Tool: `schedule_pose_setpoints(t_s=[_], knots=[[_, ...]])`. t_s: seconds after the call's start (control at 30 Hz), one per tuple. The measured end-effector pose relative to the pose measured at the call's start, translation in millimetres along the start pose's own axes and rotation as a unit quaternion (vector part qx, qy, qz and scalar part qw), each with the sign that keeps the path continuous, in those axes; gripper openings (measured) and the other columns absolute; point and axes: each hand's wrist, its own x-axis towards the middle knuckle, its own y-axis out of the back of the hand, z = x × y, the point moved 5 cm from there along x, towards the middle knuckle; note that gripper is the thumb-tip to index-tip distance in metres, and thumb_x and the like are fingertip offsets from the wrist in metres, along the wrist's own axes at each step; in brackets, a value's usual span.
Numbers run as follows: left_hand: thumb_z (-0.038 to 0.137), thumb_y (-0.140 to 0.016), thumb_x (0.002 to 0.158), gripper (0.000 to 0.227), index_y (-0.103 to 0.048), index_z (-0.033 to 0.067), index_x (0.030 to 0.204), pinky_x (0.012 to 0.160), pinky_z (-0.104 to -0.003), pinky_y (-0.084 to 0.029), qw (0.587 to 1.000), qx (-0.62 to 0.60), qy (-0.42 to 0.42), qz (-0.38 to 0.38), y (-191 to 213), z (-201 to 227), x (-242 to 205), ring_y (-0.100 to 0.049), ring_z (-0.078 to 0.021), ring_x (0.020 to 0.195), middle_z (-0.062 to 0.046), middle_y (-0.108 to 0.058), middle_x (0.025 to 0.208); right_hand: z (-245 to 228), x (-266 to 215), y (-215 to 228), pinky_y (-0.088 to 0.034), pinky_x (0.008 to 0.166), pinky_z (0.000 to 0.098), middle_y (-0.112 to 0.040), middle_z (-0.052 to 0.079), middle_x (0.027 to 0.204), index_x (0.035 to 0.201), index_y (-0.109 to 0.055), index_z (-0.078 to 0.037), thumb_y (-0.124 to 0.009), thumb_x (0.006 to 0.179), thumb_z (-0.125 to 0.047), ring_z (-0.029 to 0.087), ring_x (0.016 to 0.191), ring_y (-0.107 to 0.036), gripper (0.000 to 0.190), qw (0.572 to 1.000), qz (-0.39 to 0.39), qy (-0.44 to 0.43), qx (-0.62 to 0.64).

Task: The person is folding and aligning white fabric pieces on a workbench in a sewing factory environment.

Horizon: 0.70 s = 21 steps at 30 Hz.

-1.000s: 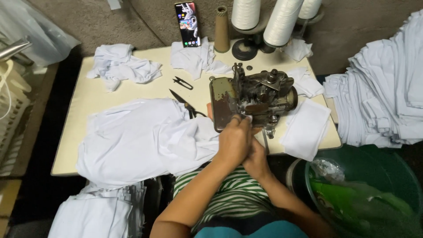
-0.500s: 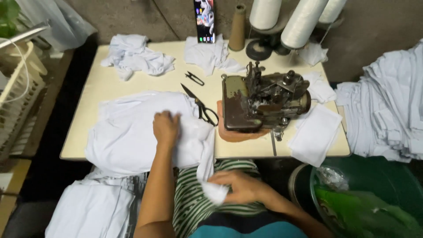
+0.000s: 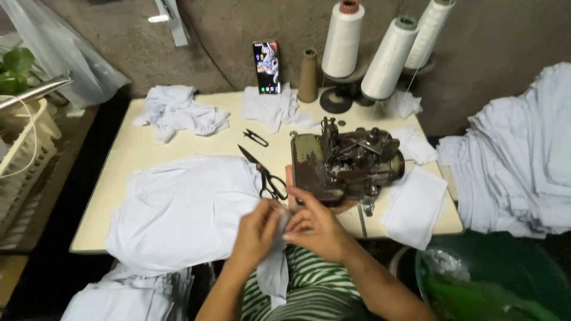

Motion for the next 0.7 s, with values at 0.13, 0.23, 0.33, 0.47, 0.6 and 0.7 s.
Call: schedule_pose_setpoints(t_s=[0.13, 0.23, 0.33, 0.47, 0.6, 0.7], knots=[[0.025, -0.072, 0.089, 0.016, -0.067, 0.011, 0.095, 0.065, -0.025, -0.048, 0.999, 0.002, 0.033, 0.012, 17, 32, -29, -0.063, -0.0119, 0.072, -0.002, -0.07, 0.082, -8, 7, -13, -0.051, 0.078, 0.0249, -0.067, 0.005, 0.099, 0.115, -0.066, -0.002, -0.068, 0.084, 0.0, 0.013, 0.091, -0.063, 0.032, 0.99, -0.094, 0.098, -0.045], [0.04, -0.091, 0.066, 0.05, -0.066, 0.0137, 0.1, 0.064, -0.024, -0.047, 0.987, 0.045, 0.149, -0.026, 34, 5, -61, -0.057, -0.0075, 0.07, 0.004, -0.069, 0.078, -35, -6, -9, -0.047, 0.069, 0.0305, -0.069, 0.002, 0.082, 0.093, -0.074, -0.008, -0.065, 0.085, 0.0, 0.017, 0.078, -0.062, 0.015, 0.942, -0.058, 0.27, -0.189], [0.033, -0.078, 0.082, 0.027, -0.077, 0.0111, 0.098, 0.077, -0.023, -0.051, 0.99, 0.081, 0.083, -0.077, 46, -25, -89, -0.068, -0.0062, 0.084, 0.003, -0.08, 0.09, -52, -18, 4, -0.052, 0.064, 0.0279, -0.072, 0.008, 0.087, 0.096, -0.073, 0.0, -0.064, 0.083, 0.008, 0.018, 0.075, -0.066, 0.017, 0.93, -0.021, 0.332, -0.154], [0.004, -0.071, 0.075, 0.024, -0.081, 0.0116, 0.096, 0.088, -0.025, -0.049, 0.964, 0.084, 0.224, 0.115, 93, -72, -126, -0.07, -0.013, 0.091, 0.0, -0.081, 0.093, -53, -31, 9, -0.041, 0.064, 0.0275, -0.062, 0.004, 0.08, 0.099, -0.071, -0.003, -0.066, 0.093, -0.004, 0.014, 0.068, -0.054, 0.009, 0.921, 0.011, 0.388, -0.038], [0.017, -0.058, 0.087, 0.031, -0.068, 0.0123, 0.115, 0.086, -0.044, -0.048, 0.891, 0.395, 0.08, 0.208, 139, -9, -99, -0.063, -0.0345, 0.111, -0.014, -0.069, 0.12, -58, -32, 8, -0.046, 0.066, 0.0289, -0.063, 0.007, 0.084, 0.1, -0.072, -0.003, -0.067, 0.094, -0.009, 0.017, 0.076, -0.057, 0.01, 0.914, 0.051, 0.402, -0.009], [0.019, -0.065, 0.094, 0.018, -0.066, 0.007, 0.107, 0.085, -0.022, -0.054, 0.853, -0.062, 0.037, 0.517, 154, 14, -60, -0.065, -0.0107, 0.098, -0.005, -0.069, 0.108, -46, -35, 9, -0.053, 0.075, 0.0287, -0.064, 0.007, 0.096, 0.105, -0.072, -0.006, -0.068, 0.091, -0.003, 0.018, 0.087, -0.06, 0.015, 0.915, 0.033, 0.4, 0.048]])
